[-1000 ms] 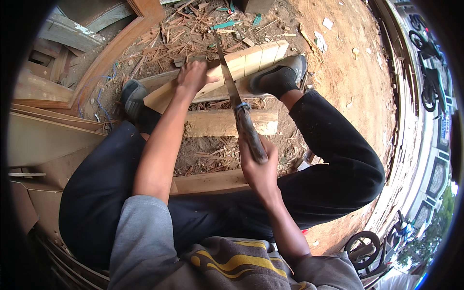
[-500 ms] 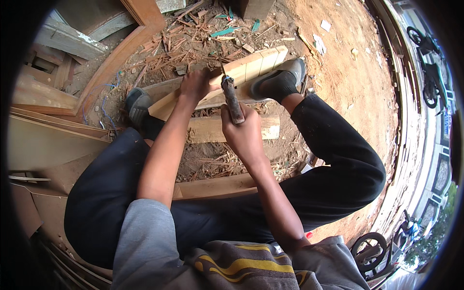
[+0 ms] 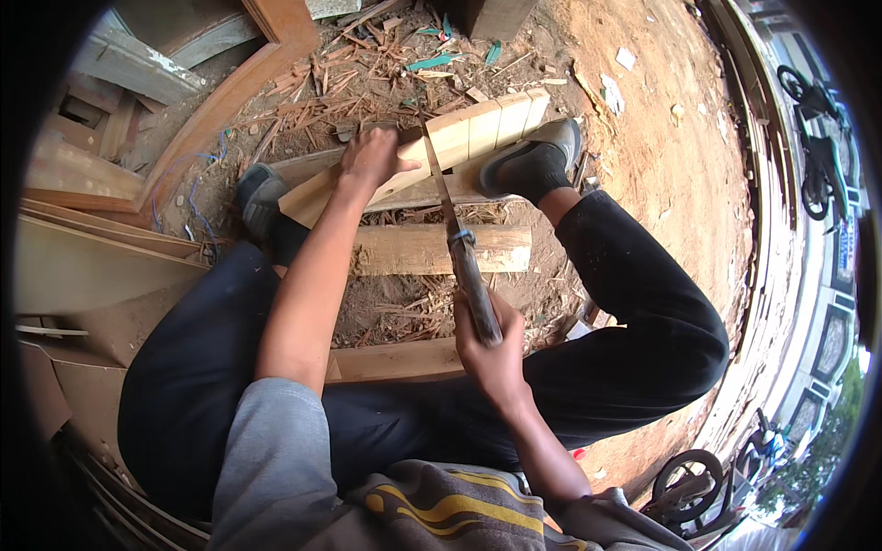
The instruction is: The person sits on the ground and uses a hand saw to cut a small wooden plank resting between their feet. They hold the wood steady with one hand and saw back and forth with the other, gradually cutting through the plank.
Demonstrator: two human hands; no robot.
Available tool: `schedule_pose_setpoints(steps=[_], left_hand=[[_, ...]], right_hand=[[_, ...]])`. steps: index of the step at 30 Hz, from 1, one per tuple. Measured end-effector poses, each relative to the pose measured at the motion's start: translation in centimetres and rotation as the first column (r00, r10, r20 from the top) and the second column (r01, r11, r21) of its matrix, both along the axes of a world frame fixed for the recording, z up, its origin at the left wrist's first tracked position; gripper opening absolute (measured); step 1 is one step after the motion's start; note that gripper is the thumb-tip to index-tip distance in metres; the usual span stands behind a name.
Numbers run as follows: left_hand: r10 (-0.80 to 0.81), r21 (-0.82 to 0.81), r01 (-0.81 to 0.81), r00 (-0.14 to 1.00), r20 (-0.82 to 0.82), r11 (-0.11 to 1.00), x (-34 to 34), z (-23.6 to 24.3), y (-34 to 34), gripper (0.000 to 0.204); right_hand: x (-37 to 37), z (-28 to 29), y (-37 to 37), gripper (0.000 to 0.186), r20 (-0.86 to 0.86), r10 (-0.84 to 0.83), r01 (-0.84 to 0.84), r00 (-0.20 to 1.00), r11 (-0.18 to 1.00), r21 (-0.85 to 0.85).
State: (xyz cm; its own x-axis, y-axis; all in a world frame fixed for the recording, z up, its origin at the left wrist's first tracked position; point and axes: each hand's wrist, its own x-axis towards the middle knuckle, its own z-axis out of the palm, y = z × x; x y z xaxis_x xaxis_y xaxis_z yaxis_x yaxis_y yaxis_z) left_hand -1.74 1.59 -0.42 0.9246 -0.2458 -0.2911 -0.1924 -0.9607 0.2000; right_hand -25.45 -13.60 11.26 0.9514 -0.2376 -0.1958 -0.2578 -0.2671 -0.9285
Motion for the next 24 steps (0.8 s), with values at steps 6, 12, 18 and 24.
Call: schedule_pose_setpoints(steps=[6,12,18,24], left_hand=[[0.021,-0.031,-0.02,0.999,0.029,0.999,-1.4,-0.6,-0.5,0.07],[0.005,-0.025,-0.006,1.0,-0.007,1.0,0.0,0.3,0.2,0.066],[0.04,-0.106,-0.028,0.993,0.11,0.994,-1.3,-0.5,-0.4,0.063],[-0.015,-0.034,0.017,0.999,0.05,0.999,0.3,-0.4,0.5,0.067]], right_hand=[[7.2,-0.5,0.7,0.028,-0.072,-0.011,0.019,0.997,0.994,0.107],[-1.0,2.6,-0.5,0.016,-0.009,0.028,-0.027,1.0,1.0,0.006],[8.6,0.2,1.9,0.028,-0.042,0.058,-0.06,0.997,0.998,-0.036],[-0.9,0.9,-0.1,0.019,-0.055,0.028,-0.029,0.998,1.0,-0.011]])
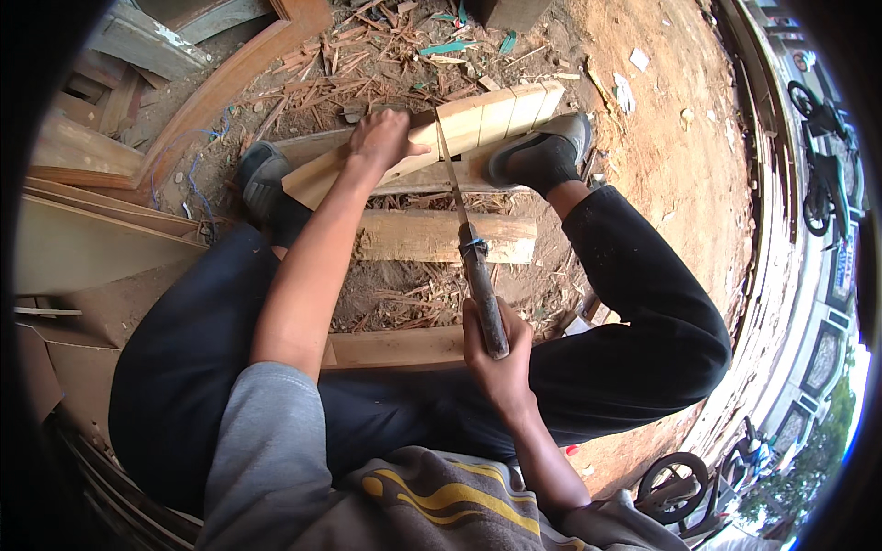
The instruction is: The person sits on the ground and uses a hand saw to cut a small wooden plank resting between their feet. They hold the wood steady with one hand and saw back and forth with the other, gradually cutting through the plank.
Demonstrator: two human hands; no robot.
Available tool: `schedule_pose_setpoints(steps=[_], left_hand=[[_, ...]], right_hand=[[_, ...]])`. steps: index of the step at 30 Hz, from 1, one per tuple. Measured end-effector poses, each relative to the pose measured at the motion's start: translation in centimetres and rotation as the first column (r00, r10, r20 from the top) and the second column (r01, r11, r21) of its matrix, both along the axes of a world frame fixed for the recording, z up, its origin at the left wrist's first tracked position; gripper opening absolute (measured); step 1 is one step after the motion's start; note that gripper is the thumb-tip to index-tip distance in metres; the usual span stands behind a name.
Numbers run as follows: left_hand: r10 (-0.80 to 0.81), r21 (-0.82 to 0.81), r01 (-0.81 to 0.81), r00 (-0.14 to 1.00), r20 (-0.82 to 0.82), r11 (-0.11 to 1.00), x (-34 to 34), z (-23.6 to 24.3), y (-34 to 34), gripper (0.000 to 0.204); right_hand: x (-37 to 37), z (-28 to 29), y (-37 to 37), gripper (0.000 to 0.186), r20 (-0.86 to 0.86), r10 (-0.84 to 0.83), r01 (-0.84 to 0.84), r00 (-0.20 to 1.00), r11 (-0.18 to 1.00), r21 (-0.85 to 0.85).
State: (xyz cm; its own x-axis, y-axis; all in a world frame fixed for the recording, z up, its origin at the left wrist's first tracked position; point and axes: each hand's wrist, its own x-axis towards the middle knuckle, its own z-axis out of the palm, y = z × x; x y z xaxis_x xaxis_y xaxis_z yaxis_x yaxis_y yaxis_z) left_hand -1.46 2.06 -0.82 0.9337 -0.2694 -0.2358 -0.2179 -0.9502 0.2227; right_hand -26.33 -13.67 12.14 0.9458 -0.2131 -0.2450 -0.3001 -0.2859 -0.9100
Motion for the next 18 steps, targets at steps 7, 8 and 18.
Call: schedule_pose_setpoints(steps=[7,8,18], left_hand=[[0.055,-0.101,-0.053,0.998,0.015,0.993,-1.3,-0.6,-0.2,0.06],[0.071,-0.09,-0.069,0.997,0.022,0.994,-0.8,-1.0,0.3,0.058],[0.002,-0.124,0.009,0.996,0.093,0.992,-1.2,-0.3,-0.6,0.056]], right_hand=[[9.9,-1.7,3.0,0.023,0.035,0.018,-0.016,0.999,0.998,-0.061],[9.3,-1.4,3.1,0.022,0.048,0.015,-0.014,0.999,0.999,-0.039],[10.7,-0.6,2.6,0.025,0.011,0.017,-0.017,1.0,0.999,-0.049]])
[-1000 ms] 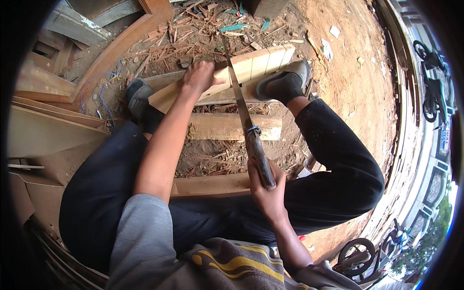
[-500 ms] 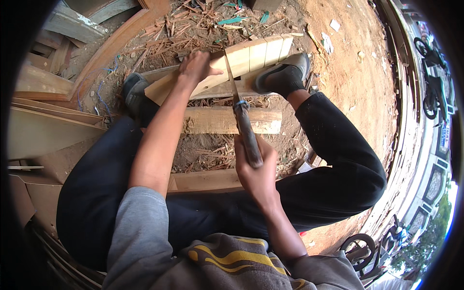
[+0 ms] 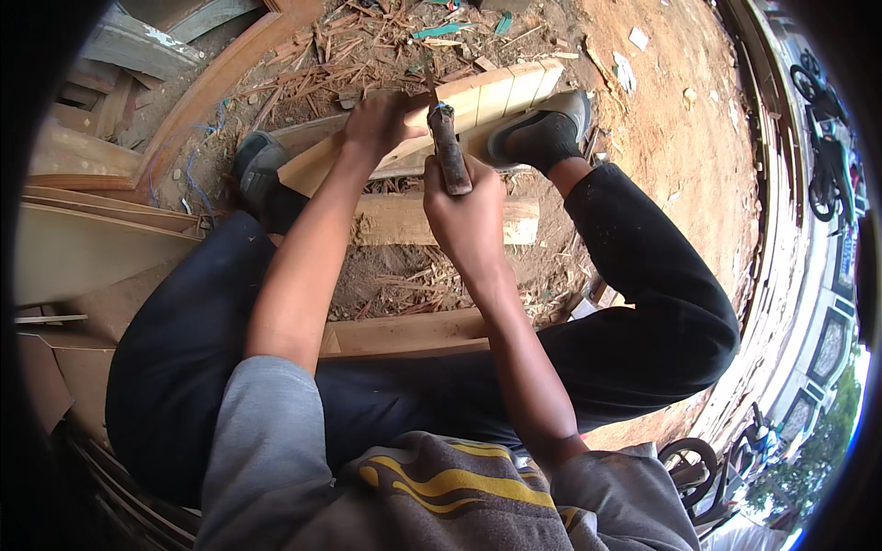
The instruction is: The person sits on the ground and uses a hand saw to cut a small wooden plank resting between their feet. They hold the wood steady with one hand and saw back and forth with the other, gradually cutting through the plank.
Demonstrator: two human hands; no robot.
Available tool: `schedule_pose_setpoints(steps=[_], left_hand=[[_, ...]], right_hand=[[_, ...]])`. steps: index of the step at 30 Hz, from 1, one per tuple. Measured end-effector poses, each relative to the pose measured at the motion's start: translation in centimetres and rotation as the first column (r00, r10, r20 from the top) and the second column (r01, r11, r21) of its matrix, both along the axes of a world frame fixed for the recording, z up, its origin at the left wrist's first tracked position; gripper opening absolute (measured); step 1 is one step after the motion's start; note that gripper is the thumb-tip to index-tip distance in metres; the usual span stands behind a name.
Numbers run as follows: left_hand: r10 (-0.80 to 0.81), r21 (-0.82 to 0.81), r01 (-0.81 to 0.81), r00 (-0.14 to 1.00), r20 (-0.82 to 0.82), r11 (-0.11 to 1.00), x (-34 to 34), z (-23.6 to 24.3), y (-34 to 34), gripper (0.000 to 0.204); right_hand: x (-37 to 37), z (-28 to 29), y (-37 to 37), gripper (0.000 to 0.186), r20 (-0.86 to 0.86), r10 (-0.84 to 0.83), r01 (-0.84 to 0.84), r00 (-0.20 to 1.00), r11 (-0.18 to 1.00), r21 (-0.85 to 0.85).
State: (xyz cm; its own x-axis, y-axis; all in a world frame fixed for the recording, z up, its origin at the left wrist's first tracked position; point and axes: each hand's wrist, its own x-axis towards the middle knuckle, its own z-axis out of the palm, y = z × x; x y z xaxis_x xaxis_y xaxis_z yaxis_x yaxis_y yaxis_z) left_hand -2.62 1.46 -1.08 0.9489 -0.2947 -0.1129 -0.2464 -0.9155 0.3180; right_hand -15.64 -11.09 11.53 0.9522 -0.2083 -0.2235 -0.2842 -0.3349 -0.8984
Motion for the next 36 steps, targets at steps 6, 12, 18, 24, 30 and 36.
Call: schedule_pose_setpoints(steps=[6,12,18,24,30,36], left_hand=[[0.031,0.155,-0.001,0.982,-0.188,0.988,1.1,1.2,0.3,0.063],[0.005,0.037,-0.004,0.999,-0.038,0.999,0.5,-1.2,0.6,0.064],[0.025,0.142,-0.013,0.996,-0.085,0.99,0.4,0.0,0.5,0.061],[0.056,0.064,-0.05,0.995,-0.085,0.997,-0.8,0.6,0.0,0.064],[-0.009,0.175,0.033,0.991,-0.133,0.984,0.4,-0.1,0.3,0.064],[0.06,0.097,-0.049,0.991,-0.12,0.994,-0.3,0.1,0.6,0.066]], right_hand=[[-8.3,-1.5,-2.1,0.02,0.114,-0.023,0.016,0.993,0.998,0.063],[0.6,0.1,-0.2,0.028,-0.004,0.027,-0.026,1.0,0.998,0.057],[-9.5,0.2,-2.7,0.02,-0.018,-0.056,0.058,0.998,0.984,0.17],[-0.1,-1.5,-0.4,0.03,0.024,-0.033,0.03,0.999,0.995,0.1],[-10.3,-0.1,-2.9,0.019,-0.022,-0.055,0.057,0.998,0.991,0.122],[0.5,-1.4,-1.1,0.028,-0.005,-0.016,0.016,1.0,0.989,0.148]])
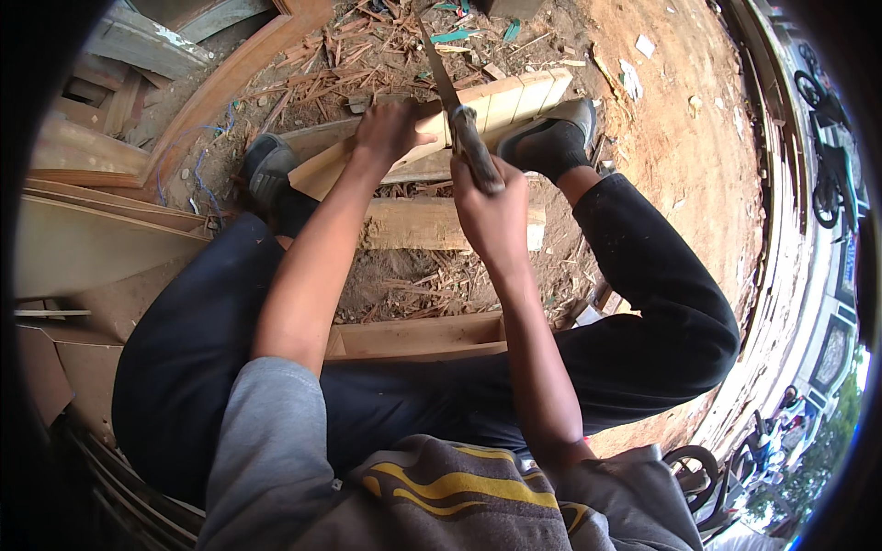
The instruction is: The person sits on the ground and uses a hand saw to cut a small wooden plank resting between their feet. They hold the wood steady with one hand and saw back and forth with the other, gradually cutting through the plank.
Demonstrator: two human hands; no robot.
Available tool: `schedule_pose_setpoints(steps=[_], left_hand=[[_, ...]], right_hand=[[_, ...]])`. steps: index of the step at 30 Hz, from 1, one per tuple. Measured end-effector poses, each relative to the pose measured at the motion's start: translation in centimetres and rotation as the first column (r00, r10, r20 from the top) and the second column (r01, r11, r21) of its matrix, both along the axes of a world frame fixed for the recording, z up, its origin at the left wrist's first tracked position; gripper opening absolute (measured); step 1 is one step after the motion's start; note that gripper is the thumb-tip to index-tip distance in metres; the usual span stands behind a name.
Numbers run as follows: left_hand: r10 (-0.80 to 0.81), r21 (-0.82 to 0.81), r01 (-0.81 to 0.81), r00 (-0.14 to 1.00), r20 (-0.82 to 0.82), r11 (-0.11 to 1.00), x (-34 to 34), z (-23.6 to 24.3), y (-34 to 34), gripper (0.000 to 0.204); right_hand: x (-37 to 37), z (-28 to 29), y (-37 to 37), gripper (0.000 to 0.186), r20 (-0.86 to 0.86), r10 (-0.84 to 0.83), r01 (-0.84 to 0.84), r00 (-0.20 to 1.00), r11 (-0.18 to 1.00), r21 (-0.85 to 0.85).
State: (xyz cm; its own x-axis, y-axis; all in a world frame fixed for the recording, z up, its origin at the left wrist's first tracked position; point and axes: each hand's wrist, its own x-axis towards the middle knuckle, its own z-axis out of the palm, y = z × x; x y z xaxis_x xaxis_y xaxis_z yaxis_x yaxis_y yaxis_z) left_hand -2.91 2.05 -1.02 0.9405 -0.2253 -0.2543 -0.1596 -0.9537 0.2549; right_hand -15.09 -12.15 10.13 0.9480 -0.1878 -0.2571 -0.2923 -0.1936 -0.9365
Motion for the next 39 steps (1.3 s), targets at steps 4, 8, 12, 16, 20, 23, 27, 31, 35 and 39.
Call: schedule_pose_setpoints(steps=[4,8,12,16,20,23,27,31,35,39], left_hand=[[-0.003,0.027,0.006,0.99,-0.141,1.0,1.3,1.1,-0.6,0.063],[-0.044,-0.007,0.044,0.996,0.081,0.999,0.5,-0.3,-0.9,0.063],[-0.017,0.04,0.017,1.0,-0.01,0.999,0.6,0.5,-0.5,0.062],[-0.064,0.072,0.068,0.996,-0.062,0.995,0.8,0.2,-0.3,0.063],[-0.04,-0.02,0.041,0.999,0.013,0.999,0.7,0.1,-0.7,0.06],[-0.066,-0.054,0.073,0.991,0.114,0.996,0.4,-0.2,-0.5,0.059],[-0.044,0.056,0.046,0.999,-0.023,0.997,1.5,0.8,-0.4,0.063],[-0.061,0.009,0.06,0.993,0.098,0.998,1.4,0.5,-0.3,0.06],[-0.087,-0.088,0.093,0.994,0.07,0.992,0.1,0.4,-0.8,0.059],[-0.047,0.047,0.046,0.998,0.029,0.998,1.5,0.2,-0.1,0.066]], right_hand=[[-10.1,0.4,-2.0,0.022,0.023,-0.044,0.044,0.999,0.999,0.009],[-2.5,0.0,-0.1,0.022,-0.009,-0.032,0.032,0.999,0.999,-0.006],[0.0,-0.5,0.0,0.025,0.026,0.037,-0.034,0.999,0.994,-0.107],[-9.9,-0.8,-2.6,0.014,0.049,-0.032,0.031,0.998,0.999,0.005],[-2.9,1.3,-1.0,0.023,-0.019,-0.036,0.038,0.999,0.998,0.058],[1.5,-0.5,0.5,0.026,0.022,-0.008,0.011,1.0,0.992,-0.128],[-8.3,-1.0,-2.1,0.021,0.041,-0.034,0.032,0.999,0.999,0.044],[-6.3,2.6,-2.1,0.022,-0.09,-0.044,0.048,0.995,0.998,0.048],[1.6,0.4,0.6,0.028,0.035,0.01,-0.002,0.999,0.976,-0.216],[-9.8,-0.2,-1.8,0.018,0.011,-0.015,0.015,1.0,0.999,0.036]])
